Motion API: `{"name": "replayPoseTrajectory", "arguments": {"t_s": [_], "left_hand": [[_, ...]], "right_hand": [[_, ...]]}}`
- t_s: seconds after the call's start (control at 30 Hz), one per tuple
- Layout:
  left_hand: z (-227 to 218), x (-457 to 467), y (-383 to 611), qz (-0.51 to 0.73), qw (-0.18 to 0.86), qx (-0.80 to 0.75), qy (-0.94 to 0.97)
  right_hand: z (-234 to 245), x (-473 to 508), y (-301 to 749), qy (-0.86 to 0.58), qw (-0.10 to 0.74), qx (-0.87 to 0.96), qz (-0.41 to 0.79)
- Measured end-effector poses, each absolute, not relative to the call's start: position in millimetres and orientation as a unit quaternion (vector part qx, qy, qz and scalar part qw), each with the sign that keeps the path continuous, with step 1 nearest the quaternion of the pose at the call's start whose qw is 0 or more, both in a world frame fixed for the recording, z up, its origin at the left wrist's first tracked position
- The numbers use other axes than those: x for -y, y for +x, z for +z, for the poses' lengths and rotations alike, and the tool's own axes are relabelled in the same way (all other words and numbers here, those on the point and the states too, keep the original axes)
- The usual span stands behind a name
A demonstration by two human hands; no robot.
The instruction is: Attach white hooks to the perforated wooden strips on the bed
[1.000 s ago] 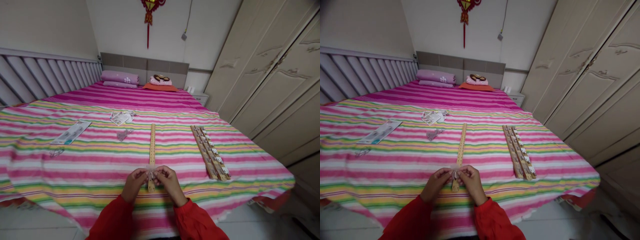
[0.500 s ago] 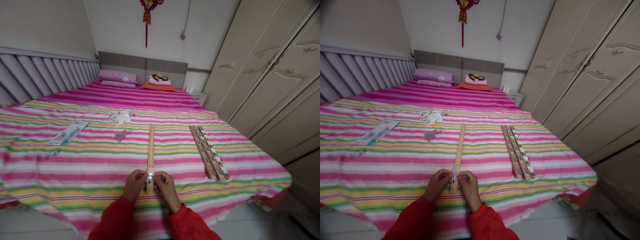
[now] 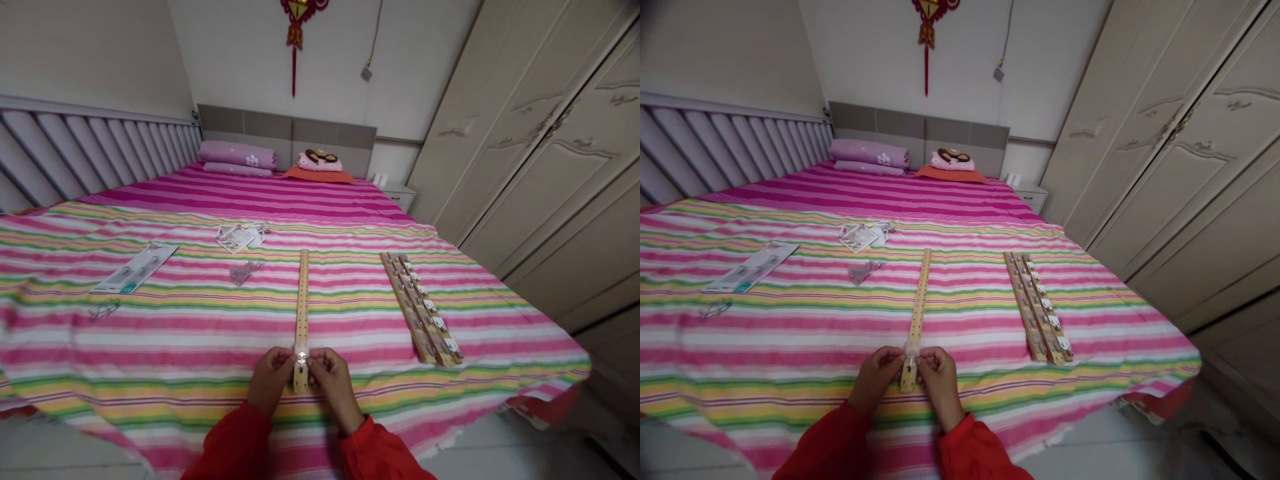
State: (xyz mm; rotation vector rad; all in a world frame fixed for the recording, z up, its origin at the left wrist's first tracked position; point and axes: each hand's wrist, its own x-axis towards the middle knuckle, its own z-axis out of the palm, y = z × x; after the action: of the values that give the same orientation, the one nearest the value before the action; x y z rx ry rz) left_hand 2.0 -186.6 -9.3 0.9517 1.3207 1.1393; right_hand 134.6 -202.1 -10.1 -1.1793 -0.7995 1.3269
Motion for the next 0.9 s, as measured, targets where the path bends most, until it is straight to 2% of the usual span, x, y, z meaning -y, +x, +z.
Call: {"name": "replayPoseTrajectory", "arguments": {"t_s": [0.6,0.77,0.9], "left_hand": [[-20,182,-1,0.483,0.494,-0.573,0.441],[-7,178,1,0.429,0.562,-0.549,0.446],[-1,170,4,0.368,0.574,-0.564,0.466]], "right_hand": [[-17,206,130,-0.524,0.552,0.309,0.571],[-23,212,128,-0.535,0.508,0.313,0.598],[-29,214,123,-0.516,0.486,0.273,0.650]]}}
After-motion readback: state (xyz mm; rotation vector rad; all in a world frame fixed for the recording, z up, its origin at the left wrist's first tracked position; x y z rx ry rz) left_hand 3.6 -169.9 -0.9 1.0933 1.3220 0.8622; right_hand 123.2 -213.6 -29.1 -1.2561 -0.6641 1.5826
